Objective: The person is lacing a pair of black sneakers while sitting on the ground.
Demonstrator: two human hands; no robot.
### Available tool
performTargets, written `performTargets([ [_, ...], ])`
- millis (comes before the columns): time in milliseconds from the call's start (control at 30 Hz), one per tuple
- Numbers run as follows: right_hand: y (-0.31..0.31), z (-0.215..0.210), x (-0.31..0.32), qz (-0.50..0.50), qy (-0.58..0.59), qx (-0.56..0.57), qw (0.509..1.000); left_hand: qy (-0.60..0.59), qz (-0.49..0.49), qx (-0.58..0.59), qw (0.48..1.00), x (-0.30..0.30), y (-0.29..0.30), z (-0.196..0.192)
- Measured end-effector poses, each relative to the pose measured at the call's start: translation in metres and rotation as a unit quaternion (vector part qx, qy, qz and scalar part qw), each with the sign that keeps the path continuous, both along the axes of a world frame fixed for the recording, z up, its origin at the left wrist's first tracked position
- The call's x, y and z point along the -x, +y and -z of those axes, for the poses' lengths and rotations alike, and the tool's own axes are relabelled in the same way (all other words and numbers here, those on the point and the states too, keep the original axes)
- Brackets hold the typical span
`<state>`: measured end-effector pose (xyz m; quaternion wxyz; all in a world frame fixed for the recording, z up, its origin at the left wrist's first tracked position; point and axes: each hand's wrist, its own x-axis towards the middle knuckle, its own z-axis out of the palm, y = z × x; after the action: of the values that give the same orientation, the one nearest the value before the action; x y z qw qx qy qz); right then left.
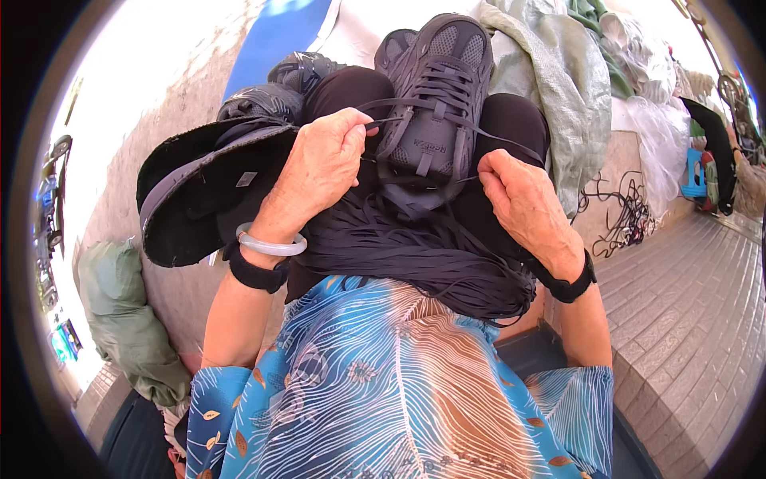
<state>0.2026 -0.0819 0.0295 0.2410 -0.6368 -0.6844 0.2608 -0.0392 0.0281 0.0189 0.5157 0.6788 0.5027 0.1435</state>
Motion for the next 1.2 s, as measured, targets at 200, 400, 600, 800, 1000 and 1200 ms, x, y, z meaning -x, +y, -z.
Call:
performTargets([
  [200, 0.000, 0.001, -0.004, -0.049, -0.028, 0.005, 0.998, -0.001, -0.006, -0.145, 0.989, -0.008, -0.001, 0.013],
  [400, 0.002, -0.008, -0.006, -0.051, -0.085, 0.035, 0.995, -0.039, -0.019, -0.118, 0.992, -0.013, 0.004, 0.014],
  [600, 0.018, -0.021, 0.009, 0.033, 0.029, 0.007, 0.999, -0.017, 0.005, -0.152, 0.988, -0.014, 0.014, 0.015],
  [800, 0.028, -0.027, 0.020, 0.051, 0.058, -0.031, 0.997, -0.048, 0.001, 0.008, 0.999, -0.021, 0.023, 0.003],
  [1000, 0.021, -0.012, 0.009, 0.039, 0.021, -0.021, 0.999, 0.000, 0.048, -0.076, 0.996, -0.024, 0.029, 0.014],
  [1200, 0.040, -0.003, -0.002, 0.071, 0.040, -0.009, 0.997, -0.028, 0.026, 0.066, 0.997, -0.029, 0.036, -0.001],
])
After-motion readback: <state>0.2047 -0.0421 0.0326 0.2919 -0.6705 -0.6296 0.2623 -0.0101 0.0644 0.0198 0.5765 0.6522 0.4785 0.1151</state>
